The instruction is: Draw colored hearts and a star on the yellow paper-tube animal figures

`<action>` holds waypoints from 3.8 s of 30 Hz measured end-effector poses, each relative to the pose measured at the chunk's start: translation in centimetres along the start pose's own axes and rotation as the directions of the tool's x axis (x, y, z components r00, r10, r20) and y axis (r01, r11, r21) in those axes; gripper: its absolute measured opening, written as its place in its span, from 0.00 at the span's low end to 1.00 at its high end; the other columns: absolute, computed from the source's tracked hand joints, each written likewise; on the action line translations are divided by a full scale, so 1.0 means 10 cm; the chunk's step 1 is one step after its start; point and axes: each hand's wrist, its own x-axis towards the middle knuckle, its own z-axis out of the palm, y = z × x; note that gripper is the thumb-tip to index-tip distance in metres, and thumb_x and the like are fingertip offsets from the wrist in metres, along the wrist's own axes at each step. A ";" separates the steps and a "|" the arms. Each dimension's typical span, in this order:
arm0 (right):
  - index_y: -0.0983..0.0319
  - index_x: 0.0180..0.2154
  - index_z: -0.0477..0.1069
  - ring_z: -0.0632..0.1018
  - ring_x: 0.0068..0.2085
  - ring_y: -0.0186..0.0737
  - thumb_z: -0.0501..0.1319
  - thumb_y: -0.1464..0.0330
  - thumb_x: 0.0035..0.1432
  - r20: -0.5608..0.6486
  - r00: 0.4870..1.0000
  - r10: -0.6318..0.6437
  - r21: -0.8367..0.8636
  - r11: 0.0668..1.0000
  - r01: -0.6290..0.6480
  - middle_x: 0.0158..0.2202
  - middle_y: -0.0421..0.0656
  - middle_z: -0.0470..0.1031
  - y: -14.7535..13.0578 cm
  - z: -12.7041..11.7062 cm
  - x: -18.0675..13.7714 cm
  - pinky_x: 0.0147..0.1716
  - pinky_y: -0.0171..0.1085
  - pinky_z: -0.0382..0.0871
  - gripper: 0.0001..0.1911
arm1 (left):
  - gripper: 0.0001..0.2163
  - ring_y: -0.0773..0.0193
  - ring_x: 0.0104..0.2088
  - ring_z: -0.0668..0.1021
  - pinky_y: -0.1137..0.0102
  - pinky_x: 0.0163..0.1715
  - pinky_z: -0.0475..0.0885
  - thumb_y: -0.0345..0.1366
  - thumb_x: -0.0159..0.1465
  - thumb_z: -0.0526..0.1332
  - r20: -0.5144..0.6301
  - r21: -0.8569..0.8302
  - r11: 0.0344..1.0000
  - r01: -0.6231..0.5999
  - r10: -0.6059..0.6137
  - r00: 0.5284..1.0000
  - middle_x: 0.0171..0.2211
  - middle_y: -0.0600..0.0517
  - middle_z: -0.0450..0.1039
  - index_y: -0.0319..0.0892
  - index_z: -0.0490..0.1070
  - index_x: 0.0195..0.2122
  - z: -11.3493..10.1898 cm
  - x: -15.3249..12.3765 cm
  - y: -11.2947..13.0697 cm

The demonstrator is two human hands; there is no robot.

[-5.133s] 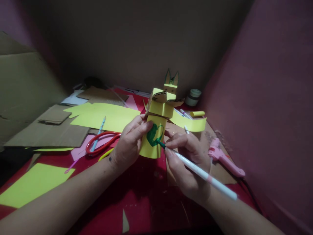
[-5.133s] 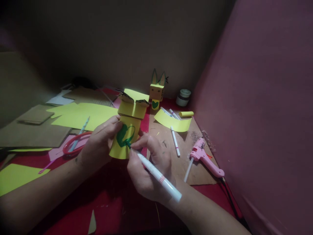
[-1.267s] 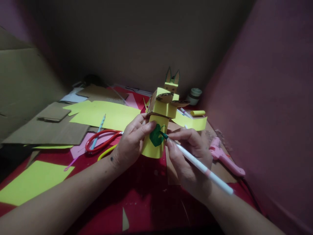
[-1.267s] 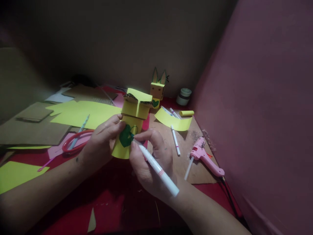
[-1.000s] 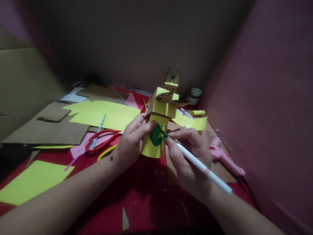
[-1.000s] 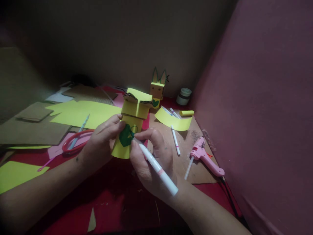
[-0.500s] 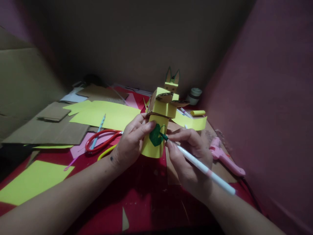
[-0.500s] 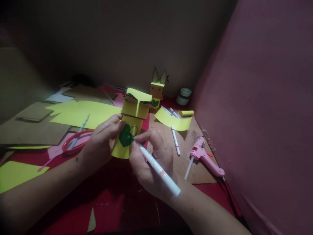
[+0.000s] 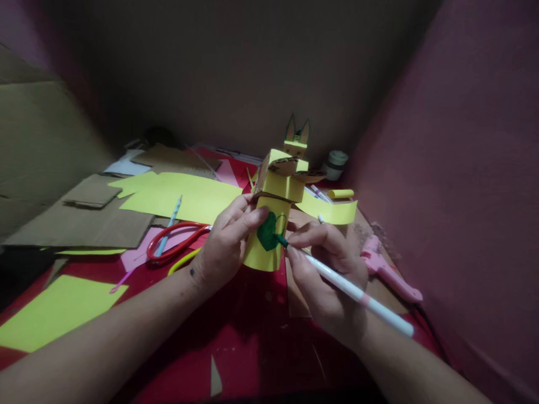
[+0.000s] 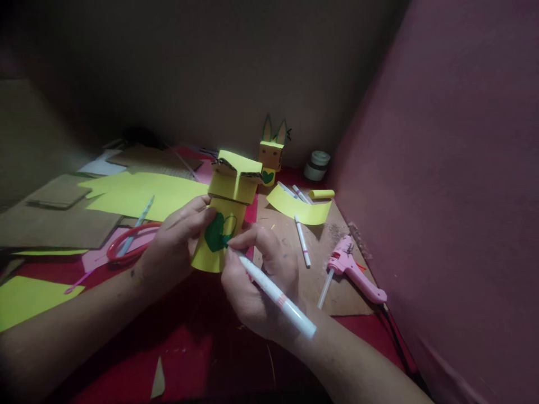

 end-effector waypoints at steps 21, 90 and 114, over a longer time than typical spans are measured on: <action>0.57 0.33 0.70 0.80 0.39 0.41 0.62 0.75 0.57 0.003 1.000 0.009 0.040 0.999 -0.009 0.34 0.41 0.77 0.00 -0.01 0.01 0.36 0.40 0.76 0.07 | 0.13 0.54 0.43 0.83 0.71 0.28 0.75 0.36 0.64 0.65 -0.034 0.040 0.999 -0.013 0.015 0.999 0.44 0.45 0.81 0.38 0.70 0.47 0.01 0.01 0.02; 0.57 0.33 0.70 0.79 0.37 0.40 0.63 0.73 0.58 -0.032 0.999 0.030 0.039 0.999 -0.029 0.33 0.41 0.76 -0.01 -0.01 0.03 0.34 0.39 0.77 0.05 | 0.12 0.52 0.43 0.83 0.66 0.35 0.77 0.38 0.63 0.66 -0.036 0.027 1.000 0.010 -0.009 0.999 0.44 0.45 0.81 0.41 0.71 0.46 0.03 -0.03 0.04; 0.57 0.39 0.73 0.80 0.37 0.37 0.64 0.72 0.60 -0.026 0.999 0.023 -0.006 1.000 -0.024 0.36 0.40 0.78 0.04 -0.02 0.01 0.28 0.34 0.72 0.05 | 0.11 0.54 0.41 0.83 0.69 0.31 0.76 0.34 0.64 0.64 -0.037 0.029 1.000 -0.004 0.005 0.999 0.42 0.46 0.82 0.40 0.71 0.47 0.04 -0.01 0.05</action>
